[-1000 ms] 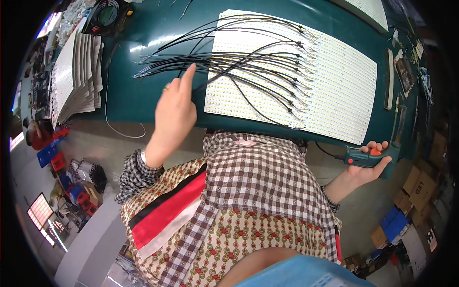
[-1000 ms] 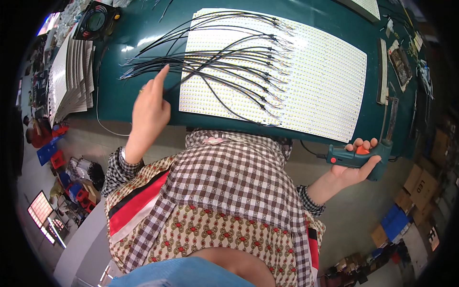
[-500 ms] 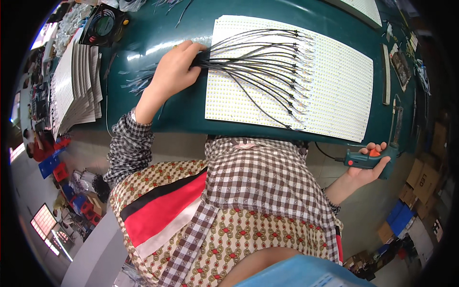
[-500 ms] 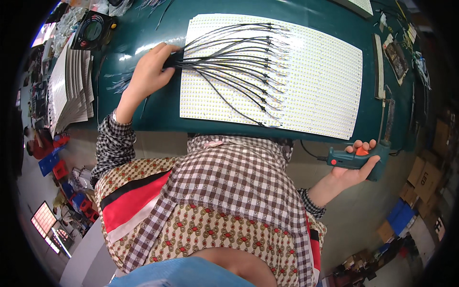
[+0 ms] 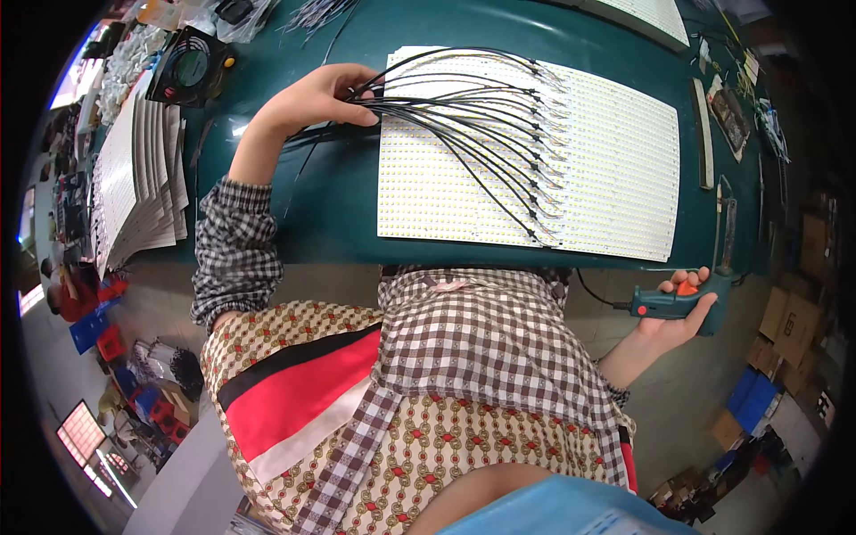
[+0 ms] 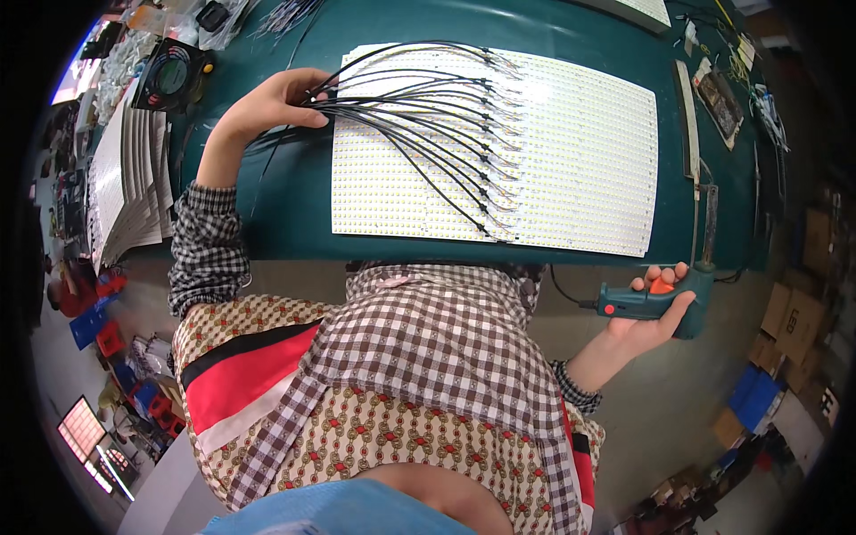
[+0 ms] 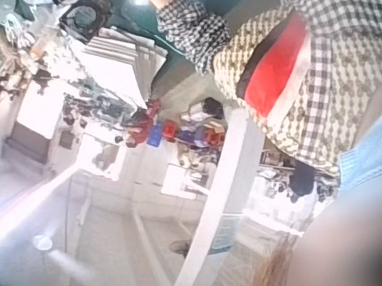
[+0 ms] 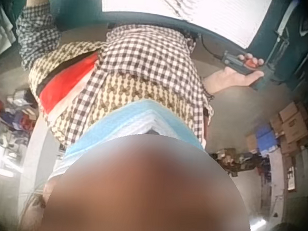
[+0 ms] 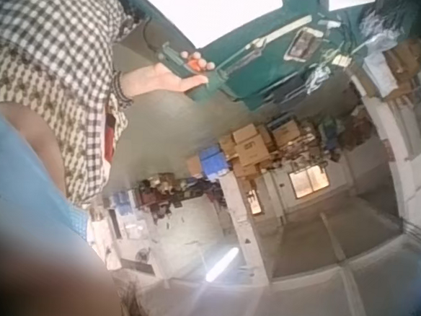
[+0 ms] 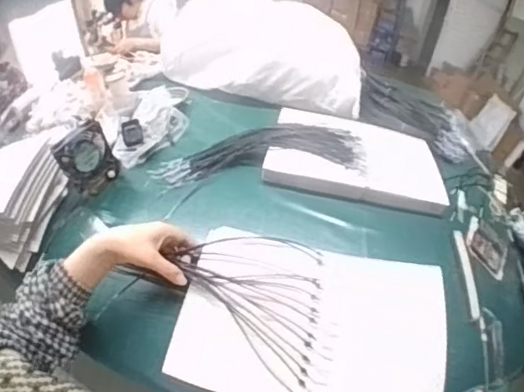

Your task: The person solders electrical wires onto an LED light panel with a soldering iron.

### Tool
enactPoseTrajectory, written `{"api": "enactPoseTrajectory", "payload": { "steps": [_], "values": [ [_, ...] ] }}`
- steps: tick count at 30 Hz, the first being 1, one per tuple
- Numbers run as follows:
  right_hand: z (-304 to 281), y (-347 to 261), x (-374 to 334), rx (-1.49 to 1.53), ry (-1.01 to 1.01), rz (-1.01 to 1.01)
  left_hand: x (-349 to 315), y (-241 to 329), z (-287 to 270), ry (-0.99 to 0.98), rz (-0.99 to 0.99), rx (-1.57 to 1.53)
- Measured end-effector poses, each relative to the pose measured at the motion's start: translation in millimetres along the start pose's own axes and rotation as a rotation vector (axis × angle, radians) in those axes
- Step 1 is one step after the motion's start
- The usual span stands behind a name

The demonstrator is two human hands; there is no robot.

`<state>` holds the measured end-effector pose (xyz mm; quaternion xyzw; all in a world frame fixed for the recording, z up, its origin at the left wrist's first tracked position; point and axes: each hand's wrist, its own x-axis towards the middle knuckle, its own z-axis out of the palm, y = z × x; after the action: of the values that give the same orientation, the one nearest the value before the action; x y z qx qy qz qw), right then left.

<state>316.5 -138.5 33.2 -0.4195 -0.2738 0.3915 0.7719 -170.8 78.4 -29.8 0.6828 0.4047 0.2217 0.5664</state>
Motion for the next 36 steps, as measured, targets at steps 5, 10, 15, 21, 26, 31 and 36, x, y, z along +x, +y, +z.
{"api": "enactPoseTrajectory", "payload": {
  "steps": [5, 10, 15, 21, 26, 31, 36],
  "values": [
    [-4, -3, 3, 0.011, -0.005, -0.029, -8, 12, 3, -0.025, -0.165, -0.128],
    [-11, -6, -2, 0.022, -0.015, -0.085, -5, 23, 6, -0.064, -0.183, -0.444],
    [-21, -9, 2, 0.064, -0.003, -0.196, -1, 28, 22, -0.409, -0.045, -0.638],
    [-30, -20, 14, 0.085, 0.023, -0.294, -8, 47, 42, -0.196, -0.169, -0.542],
    [-39, -23, 25, 0.126, -0.001, -0.339, -46, 89, 66, 0.083, 0.071, -0.651],
    [-36, -15, 49, 0.203, -0.058, -0.339, -52, 116, 123, 0.472, 0.209, -0.693],
    [-19, -4, 70, 0.276, -0.066, -0.279, -5, 137, 168, 0.730, 0.505, -0.859]
  ]
}}
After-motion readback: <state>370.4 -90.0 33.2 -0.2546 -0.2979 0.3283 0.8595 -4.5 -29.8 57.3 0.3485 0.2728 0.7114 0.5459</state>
